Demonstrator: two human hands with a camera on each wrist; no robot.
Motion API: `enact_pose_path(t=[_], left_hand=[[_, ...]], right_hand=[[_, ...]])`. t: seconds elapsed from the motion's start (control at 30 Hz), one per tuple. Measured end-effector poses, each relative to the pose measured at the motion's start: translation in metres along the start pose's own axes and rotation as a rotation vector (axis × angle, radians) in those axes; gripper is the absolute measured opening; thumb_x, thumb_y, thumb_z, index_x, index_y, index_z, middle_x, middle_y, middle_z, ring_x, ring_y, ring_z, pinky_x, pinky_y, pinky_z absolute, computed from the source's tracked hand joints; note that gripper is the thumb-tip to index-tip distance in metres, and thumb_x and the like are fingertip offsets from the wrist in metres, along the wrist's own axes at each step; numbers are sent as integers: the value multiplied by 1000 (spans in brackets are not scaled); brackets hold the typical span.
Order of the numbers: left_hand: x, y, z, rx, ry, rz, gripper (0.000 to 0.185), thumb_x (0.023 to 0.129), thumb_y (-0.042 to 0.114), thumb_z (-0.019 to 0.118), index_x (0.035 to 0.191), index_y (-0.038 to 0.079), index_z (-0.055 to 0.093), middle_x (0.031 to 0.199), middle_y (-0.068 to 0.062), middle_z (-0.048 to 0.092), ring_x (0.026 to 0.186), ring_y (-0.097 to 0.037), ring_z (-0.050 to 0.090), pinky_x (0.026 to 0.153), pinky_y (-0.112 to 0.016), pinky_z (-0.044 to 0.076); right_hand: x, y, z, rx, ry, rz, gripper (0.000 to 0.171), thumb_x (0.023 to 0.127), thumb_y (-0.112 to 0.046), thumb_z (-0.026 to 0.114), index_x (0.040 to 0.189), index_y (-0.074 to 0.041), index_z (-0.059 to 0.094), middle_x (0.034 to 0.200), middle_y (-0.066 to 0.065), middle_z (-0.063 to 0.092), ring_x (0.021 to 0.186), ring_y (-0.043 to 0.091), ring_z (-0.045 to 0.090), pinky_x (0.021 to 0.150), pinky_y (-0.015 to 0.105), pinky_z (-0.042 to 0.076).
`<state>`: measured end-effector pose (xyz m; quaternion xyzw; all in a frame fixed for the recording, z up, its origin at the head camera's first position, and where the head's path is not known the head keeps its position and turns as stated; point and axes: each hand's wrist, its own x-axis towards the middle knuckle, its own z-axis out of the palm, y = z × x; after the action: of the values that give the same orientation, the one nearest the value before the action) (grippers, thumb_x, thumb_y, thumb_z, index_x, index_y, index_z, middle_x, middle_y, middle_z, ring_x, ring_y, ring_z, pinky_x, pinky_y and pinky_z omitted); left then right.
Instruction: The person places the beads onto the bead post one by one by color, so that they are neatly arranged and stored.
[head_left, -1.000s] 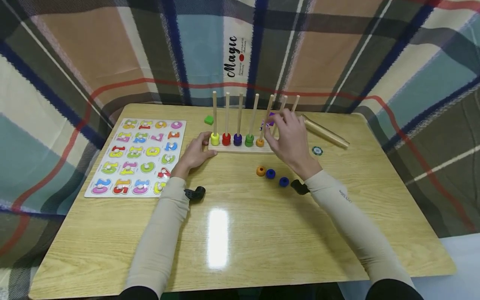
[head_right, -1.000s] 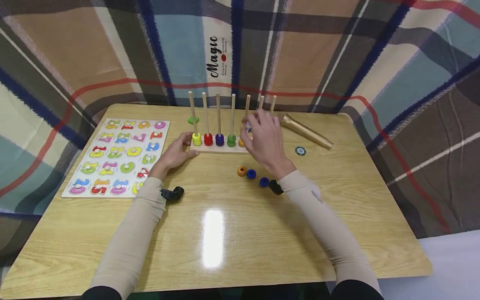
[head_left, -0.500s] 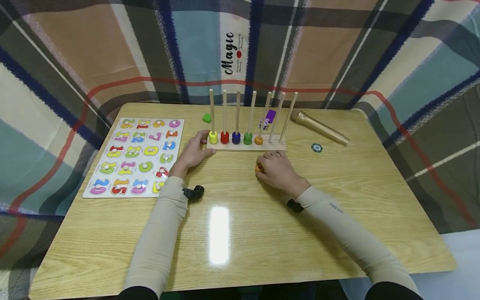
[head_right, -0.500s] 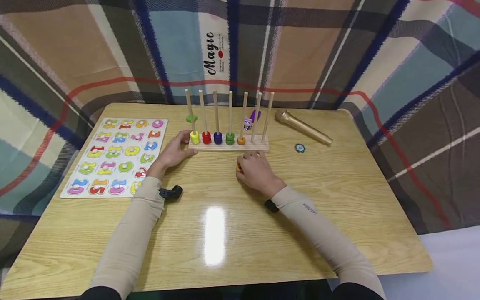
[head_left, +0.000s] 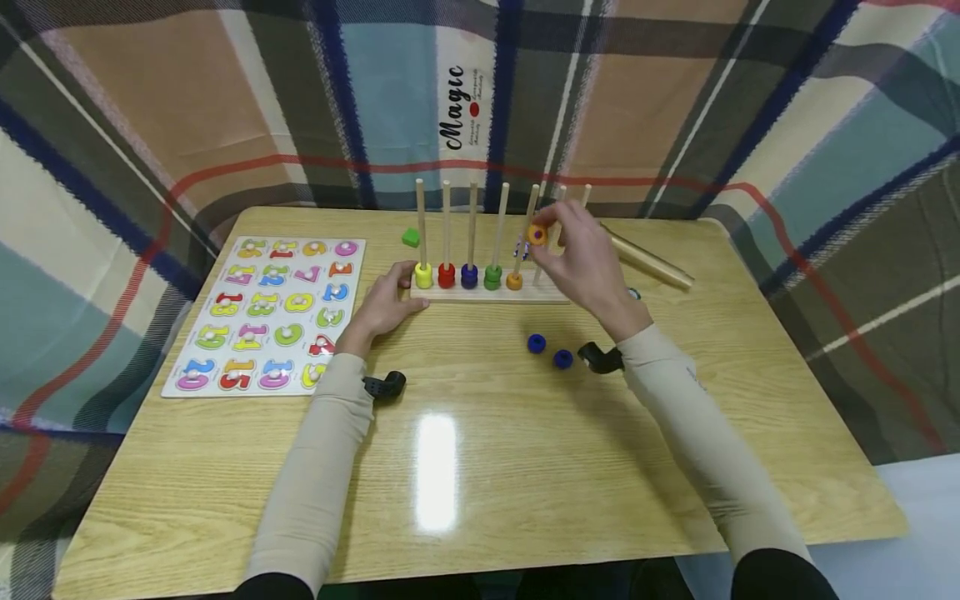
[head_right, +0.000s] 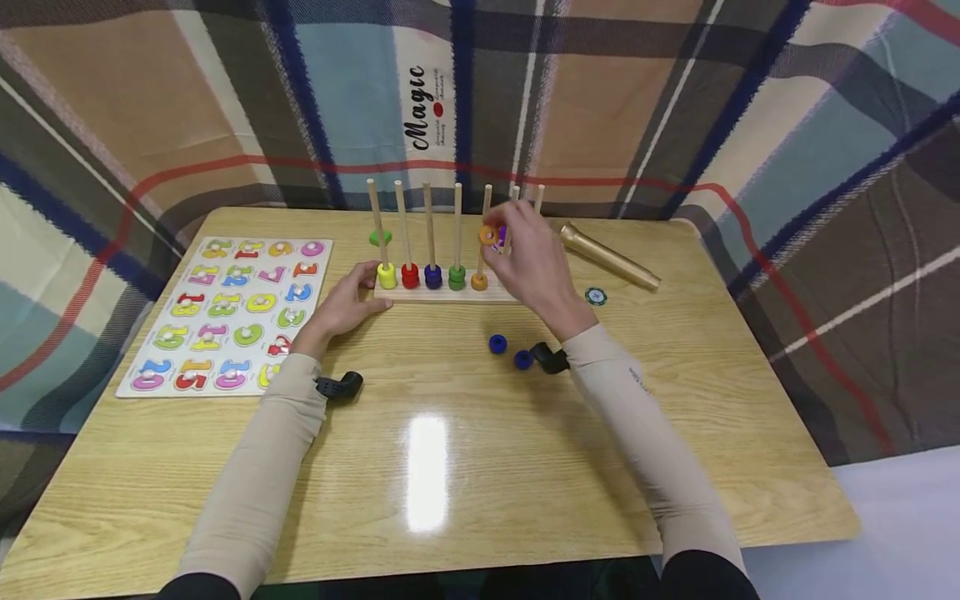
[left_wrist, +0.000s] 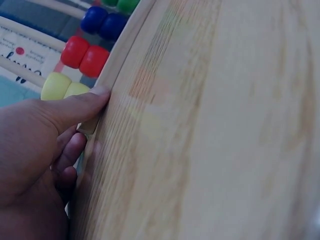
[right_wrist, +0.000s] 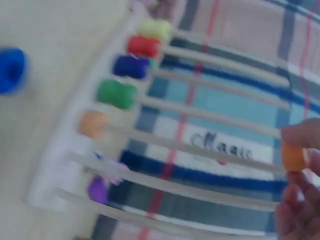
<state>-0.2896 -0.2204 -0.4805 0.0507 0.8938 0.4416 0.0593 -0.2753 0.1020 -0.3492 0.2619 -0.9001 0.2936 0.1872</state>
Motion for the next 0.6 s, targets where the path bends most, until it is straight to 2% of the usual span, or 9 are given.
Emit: enact_pose_path(t=[0.1,0.17,0.3,0.47,0.6], left_hand=[[0,0,-1,1,4,-3,78,102,17,73,167,7,30,149,-24,52,137,-40,43,123,-56,31],[1,0,-2,-2,7,0,78,102,16,73,167,7,31,150,-24,52,137,-40,44,123,-56,30],[1,-1,-1,-12,2,9,78,102,15,73,167,6,31,152,-25,51,138,-40,44,124,-55,30],[0,-1,0,-16,-1,16,78,102,16,74,167,6,31,158,-23,49,139,-40,43,124,-55,29],[0,-2,0,-15,2,14,78,102,17,73,167,7,31,159,-22,49,139,-40,43,125,-56,28]], right_hand=[[21,-2,-9,4,109,0,30,98,-10,76,126,0,68,120,17,66,88,33,62,77,40,48],[32,-2,-11,-16,120,23,31,100,-12,74,129,-2,68,123,16,65,87,32,61,76,39,45],[44,-2,-10,-49,71,99,34,102,-16,72,135,-6,68,127,13,64,90,29,59,76,38,43],[48,-2,-9,-77,45,135,37,103,-20,73,138,-8,69,126,13,65,92,29,59,77,40,45],[49,-3,-9,-120,1,166,39,103,-24,73,139,-8,70,127,14,68,99,32,61,86,45,50]])
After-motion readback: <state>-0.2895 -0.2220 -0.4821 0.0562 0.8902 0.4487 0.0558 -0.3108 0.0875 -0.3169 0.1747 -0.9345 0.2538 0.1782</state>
